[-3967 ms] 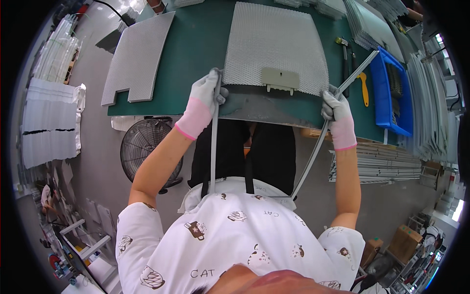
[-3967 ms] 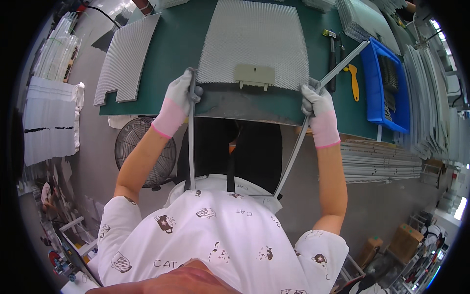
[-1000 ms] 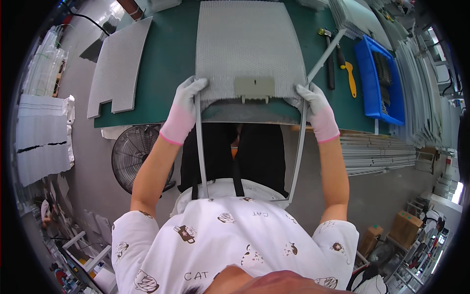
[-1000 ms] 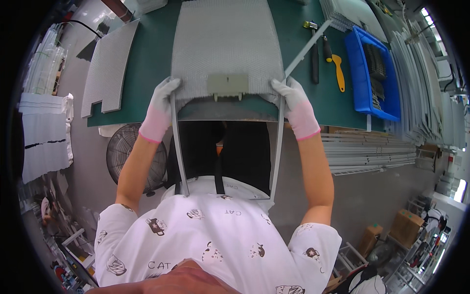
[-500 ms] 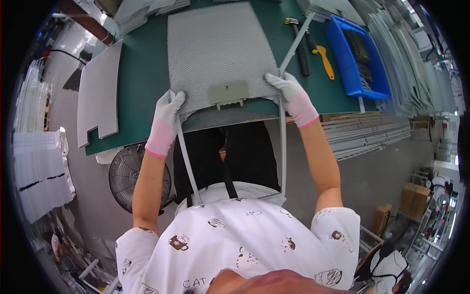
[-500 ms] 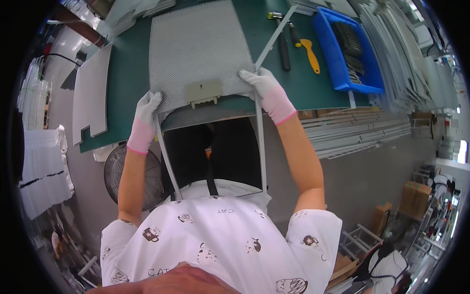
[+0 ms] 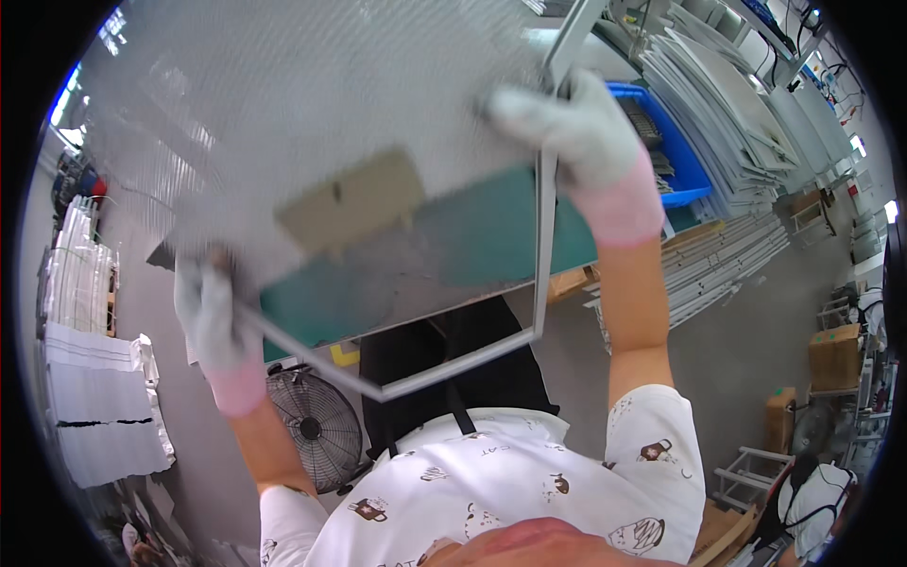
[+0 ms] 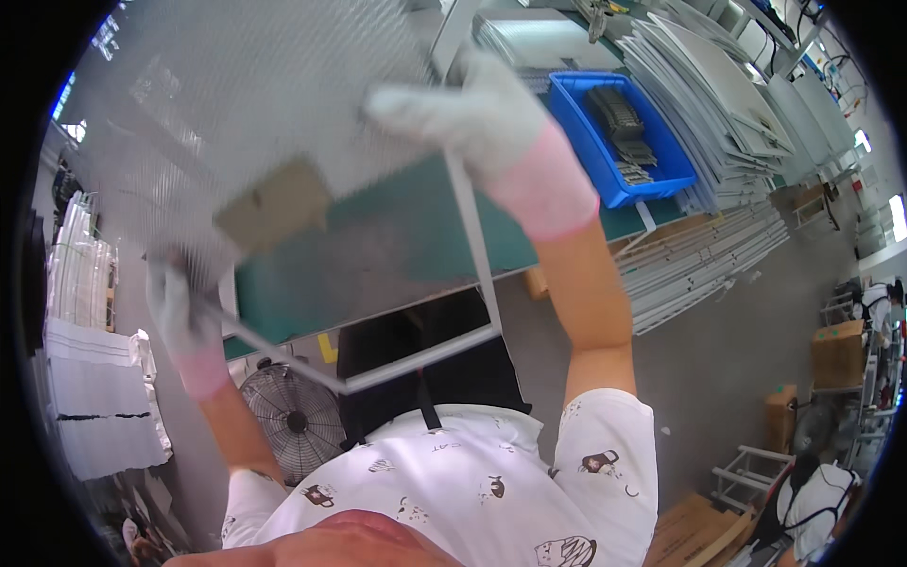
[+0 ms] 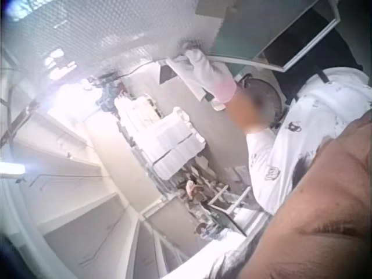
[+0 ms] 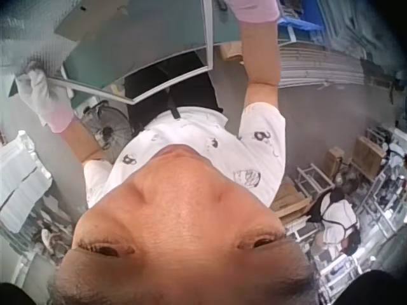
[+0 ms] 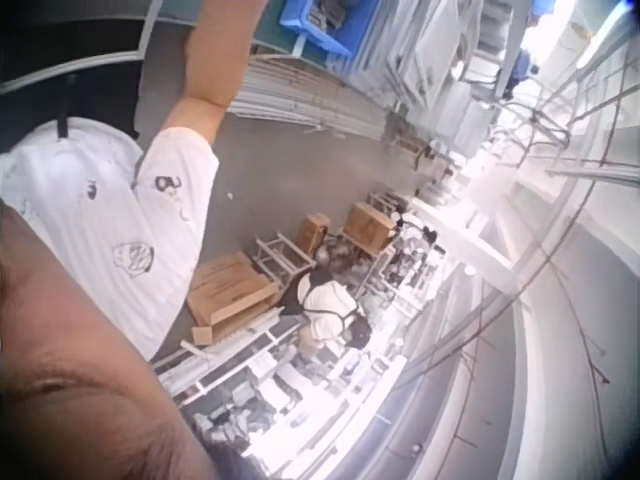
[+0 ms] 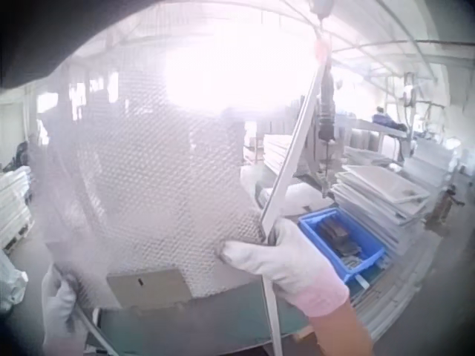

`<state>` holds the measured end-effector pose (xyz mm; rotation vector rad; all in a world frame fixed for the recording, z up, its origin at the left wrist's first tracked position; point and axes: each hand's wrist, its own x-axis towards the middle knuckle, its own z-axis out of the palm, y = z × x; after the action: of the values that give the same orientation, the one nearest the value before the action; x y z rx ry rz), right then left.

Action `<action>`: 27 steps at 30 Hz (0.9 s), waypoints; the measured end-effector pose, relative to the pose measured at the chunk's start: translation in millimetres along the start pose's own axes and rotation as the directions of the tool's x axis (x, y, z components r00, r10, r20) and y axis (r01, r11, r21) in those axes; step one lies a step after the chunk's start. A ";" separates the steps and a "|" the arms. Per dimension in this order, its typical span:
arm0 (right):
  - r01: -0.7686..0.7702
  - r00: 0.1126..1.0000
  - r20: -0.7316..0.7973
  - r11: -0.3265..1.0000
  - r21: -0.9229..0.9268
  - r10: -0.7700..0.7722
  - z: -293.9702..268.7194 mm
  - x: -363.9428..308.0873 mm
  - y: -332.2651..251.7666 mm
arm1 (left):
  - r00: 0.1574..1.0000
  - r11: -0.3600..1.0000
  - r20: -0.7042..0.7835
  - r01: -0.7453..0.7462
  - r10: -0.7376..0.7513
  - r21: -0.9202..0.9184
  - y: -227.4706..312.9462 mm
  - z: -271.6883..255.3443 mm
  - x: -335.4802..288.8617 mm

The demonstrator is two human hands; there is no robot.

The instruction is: Assembling industrial mesh filters by fitting frames and hardware using a mallet and power screwdriver.

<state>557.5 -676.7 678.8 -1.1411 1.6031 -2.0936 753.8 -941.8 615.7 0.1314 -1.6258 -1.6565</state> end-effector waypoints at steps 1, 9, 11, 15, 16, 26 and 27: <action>0.094 0.996 -0.002 0.994 0.046 -0.094 -3.3 14.1 -5.9 | 1.000 1.000 0.010 -0.004 0.004 -0.001 0.0 -0.6 22.6; 0.243 0.886 -0.272 0.876 -0.416 -0.376 -18.6 49.9 30.1 | 0.981 0.980 -0.075 -0.174 0.181 0.092 -21.2 57.4 88.7; 0.237 0.847 -0.335 0.857 -0.457 -0.413 -13.6 45.3 37.4 | 0.973 0.980 -0.115 -0.198 0.200 0.023 -17.5 70.7 85.8; 0.191 0.877 -0.361 0.920 -0.341 -0.316 -18.4 38.6 42.6 | 0.979 0.980 -0.046 -0.200 0.200 0.004 -14.8 53.6 76.8; 0.185 0.911 -0.335 0.964 -0.192 -0.241 -22.3 37.6 48.1 | 0.976 0.977 -0.025 -0.215 0.214 -0.015 -16.2 51.6 75.2; 0.018 0.979 -0.185 0.948 -0.319 -0.081 -30.4 0.1 73.8 | 0.999 0.986 0.048 0.003 -0.011 0.167 -69.6 30.6 34.3; 0.071 0.983 -0.138 0.950 -0.304 -0.118 -32.3 6.1 57.7 | 1.000 0.982 0.014 0.007 -0.010 0.188 -61.2 31.6 37.5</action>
<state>516.4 -678.5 626.7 -1.1927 2.0316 -2.0939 682.4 -947.1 583.8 0.2212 -1.7938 -1.5109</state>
